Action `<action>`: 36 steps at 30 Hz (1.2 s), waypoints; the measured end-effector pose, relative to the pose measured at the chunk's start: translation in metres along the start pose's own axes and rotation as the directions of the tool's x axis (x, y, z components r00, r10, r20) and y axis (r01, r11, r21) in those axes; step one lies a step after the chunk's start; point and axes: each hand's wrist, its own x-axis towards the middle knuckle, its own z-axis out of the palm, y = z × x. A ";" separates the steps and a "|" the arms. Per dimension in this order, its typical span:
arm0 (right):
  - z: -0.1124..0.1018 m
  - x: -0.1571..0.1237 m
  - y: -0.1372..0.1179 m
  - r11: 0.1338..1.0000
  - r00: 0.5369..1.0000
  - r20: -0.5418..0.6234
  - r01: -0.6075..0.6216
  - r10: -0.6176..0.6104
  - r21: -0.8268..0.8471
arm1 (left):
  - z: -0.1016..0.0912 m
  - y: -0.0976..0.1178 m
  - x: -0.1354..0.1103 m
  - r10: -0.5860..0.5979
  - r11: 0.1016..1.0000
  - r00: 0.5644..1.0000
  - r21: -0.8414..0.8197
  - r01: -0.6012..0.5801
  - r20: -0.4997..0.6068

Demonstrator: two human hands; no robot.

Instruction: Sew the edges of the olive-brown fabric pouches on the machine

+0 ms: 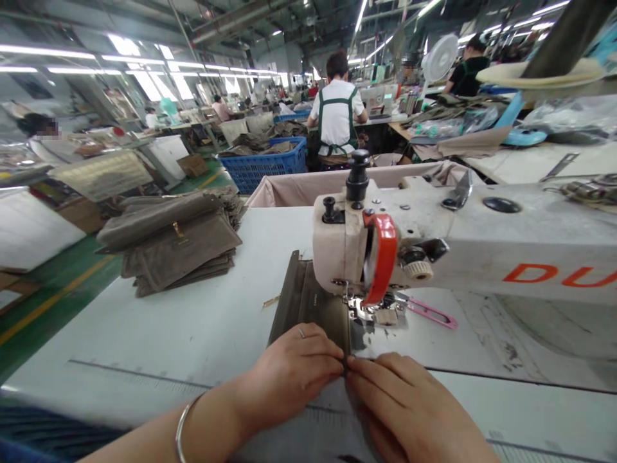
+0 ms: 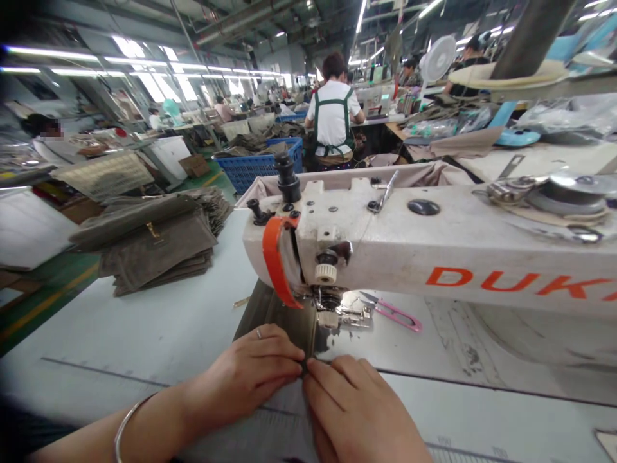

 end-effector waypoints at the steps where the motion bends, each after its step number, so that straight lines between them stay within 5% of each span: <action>1: -0.002 0.003 0.001 1.000 1.000 0.013 -0.012 0.012 0.005 | 0.000 -0.003 0.001 0.000 1.000 1.000 -0.010 0.000 -0.005; 22: 0.003 0.033 0.038 0.971 0.958 0.179 -0.204 0.224 -0.122 | 0.004 -0.061 0.035 -0.024 0.988 0.998 0.152 0.033 -0.057; 36: 0.008 0.032 0.036 0.962 0.955 0.143 -0.240 0.258 -0.131 | 0.008 -0.077 0.041 -0.074 0.977 0.992 0.190 0.093 -0.106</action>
